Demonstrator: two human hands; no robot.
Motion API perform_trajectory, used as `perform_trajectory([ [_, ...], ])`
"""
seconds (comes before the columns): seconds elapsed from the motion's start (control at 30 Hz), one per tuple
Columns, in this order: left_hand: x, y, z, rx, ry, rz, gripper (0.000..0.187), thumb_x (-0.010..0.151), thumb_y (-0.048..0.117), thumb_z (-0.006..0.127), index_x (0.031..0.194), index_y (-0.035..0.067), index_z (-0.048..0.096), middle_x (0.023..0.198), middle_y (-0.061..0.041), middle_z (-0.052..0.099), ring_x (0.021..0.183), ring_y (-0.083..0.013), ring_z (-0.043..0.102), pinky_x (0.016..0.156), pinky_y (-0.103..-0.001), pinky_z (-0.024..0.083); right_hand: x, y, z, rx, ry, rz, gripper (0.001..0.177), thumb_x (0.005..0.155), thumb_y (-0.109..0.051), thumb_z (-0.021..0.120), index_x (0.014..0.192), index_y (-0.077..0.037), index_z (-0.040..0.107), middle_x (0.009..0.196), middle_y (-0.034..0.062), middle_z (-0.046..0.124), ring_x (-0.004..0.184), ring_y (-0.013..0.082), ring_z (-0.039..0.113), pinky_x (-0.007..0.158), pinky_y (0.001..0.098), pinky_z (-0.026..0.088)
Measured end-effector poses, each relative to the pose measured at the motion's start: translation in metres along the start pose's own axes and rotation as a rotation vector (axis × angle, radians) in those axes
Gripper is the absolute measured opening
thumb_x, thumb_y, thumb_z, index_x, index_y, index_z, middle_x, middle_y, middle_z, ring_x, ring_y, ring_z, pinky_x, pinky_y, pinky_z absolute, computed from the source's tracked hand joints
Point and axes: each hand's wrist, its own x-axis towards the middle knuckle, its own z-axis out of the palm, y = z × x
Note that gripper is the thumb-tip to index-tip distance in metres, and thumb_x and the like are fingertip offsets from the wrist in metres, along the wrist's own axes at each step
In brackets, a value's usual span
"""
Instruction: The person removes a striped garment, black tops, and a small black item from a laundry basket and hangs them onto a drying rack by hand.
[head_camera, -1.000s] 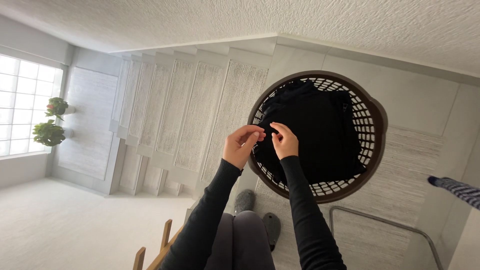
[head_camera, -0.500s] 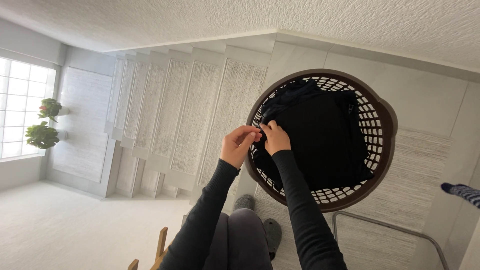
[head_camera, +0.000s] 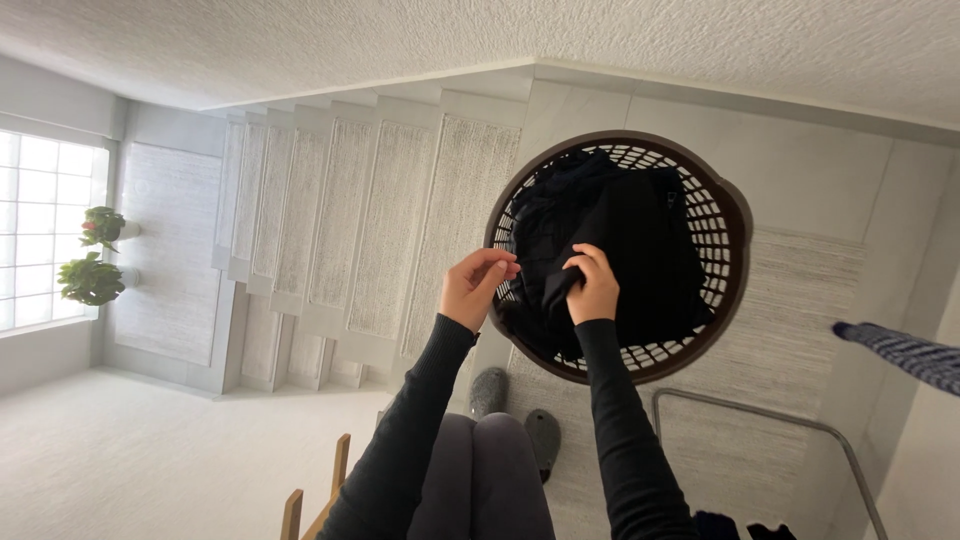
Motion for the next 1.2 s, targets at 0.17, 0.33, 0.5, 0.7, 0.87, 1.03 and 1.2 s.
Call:
perform_trajectory([
  [0.17, -0.019, 0.034, 0.014, 0.008, -0.018, -0.020, 0.017, 0.102, 0.008, 0.059, 0.107, 0.008, 0.076, 0.092, -0.010, 0.078, 0.090, -0.0169, 0.075, 0.085, -0.027, 0.057, -0.009, -0.018, -0.057, 0.103, 0.118, 0.023, 0.032, 0.087, 0.009, 0.057, 0.087, -0.023, 0.062, 0.121, -0.0126, 0.063, 0.120, 0.0183, 0.063, 0.106, 0.0295, 0.050],
  [0.33, -0.036, 0.066, 0.025, 0.009, -0.054, -0.023, 0.018, 0.102, 0.008, 0.059, 0.107, 0.008, 0.076, 0.093, -0.011, 0.078, 0.091, -0.0173, 0.075, 0.085, -0.027, 0.057, -0.018, -0.053, -0.116, 0.214, 0.265, 0.018, 0.035, 0.087, 0.016, 0.055, 0.081, -0.018, 0.063, 0.109, -0.0037, 0.066, 0.113, 0.0206, 0.065, 0.102, 0.0313, 0.052],
  [0.5, -0.058, 0.097, 0.032, 0.011, -0.075, -0.045, 0.017, 0.100, 0.006, 0.060, 0.106, 0.007, 0.076, 0.094, -0.011, 0.078, 0.092, -0.0174, 0.074, 0.086, -0.029, 0.057, -0.030, -0.083, -0.172, 0.343, 0.398, -0.004, 0.034, 0.095, 0.014, 0.060, 0.078, -0.015, 0.065, 0.105, 0.0006, 0.067, 0.106, 0.0194, 0.064, 0.102, 0.0307, 0.051],
  [0.7, -0.083, 0.101, 0.032, 0.099, -0.097, -0.193, 0.016, 0.098, 0.012, 0.065, 0.106, 0.012, 0.078, 0.100, -0.009, 0.078, 0.100, -0.0193, 0.073, 0.088, -0.033, 0.058, -0.052, -0.149, -0.236, 0.492, 0.451, -0.043, 0.033, 0.094, 0.017, 0.058, 0.077, -0.010, 0.063, 0.103, 0.0063, 0.068, 0.102, 0.0175, 0.060, 0.102, 0.0310, 0.046],
  [0.87, -0.115, 0.124, 0.027, 0.145, -0.065, -0.315, 0.022, 0.097, 0.017, 0.068, 0.118, 0.015, 0.074, 0.130, -0.015, 0.068, 0.128, -0.0323, 0.059, 0.104, -0.050, 0.050, -0.080, -0.214, -0.281, 0.624, 0.508, -0.011, 0.031, 0.091, 0.015, 0.057, 0.075, -0.010, 0.062, 0.103, 0.0068, 0.068, 0.101, 0.0155, 0.058, 0.101, 0.0293, 0.044],
  [1.03, -0.153, 0.152, 0.031, 0.012, -0.034, -0.382, 0.040, 0.096, 0.027, 0.070, 0.132, 0.010, 0.065, 0.142, -0.023, 0.058, 0.141, -0.0436, 0.045, 0.111, -0.061, 0.041, -0.103, -0.254, -0.313, 0.797, 0.552, 0.009, 0.025, 0.088, 0.012, 0.060, 0.075, -0.010, 0.061, 0.102, 0.0066, 0.068, 0.099, 0.0136, 0.056, 0.099, 0.0278, 0.043],
  [1.2, -0.191, 0.164, 0.060, -0.367, -0.007, -0.790, 0.095, 0.091, 0.066, 0.072, 0.161, 0.020, 0.028, 0.167, -0.012, 0.029, 0.155, -0.0438, 0.016, 0.115, -0.077, 0.013, -0.129, -0.306, -0.352, 0.978, 0.558, 0.061, 0.026, 0.091, 0.012, 0.058, 0.072, -0.006, 0.058, 0.101, 0.0107, 0.066, 0.090, 0.0149, 0.058, 0.084, 0.0247, 0.049],
])
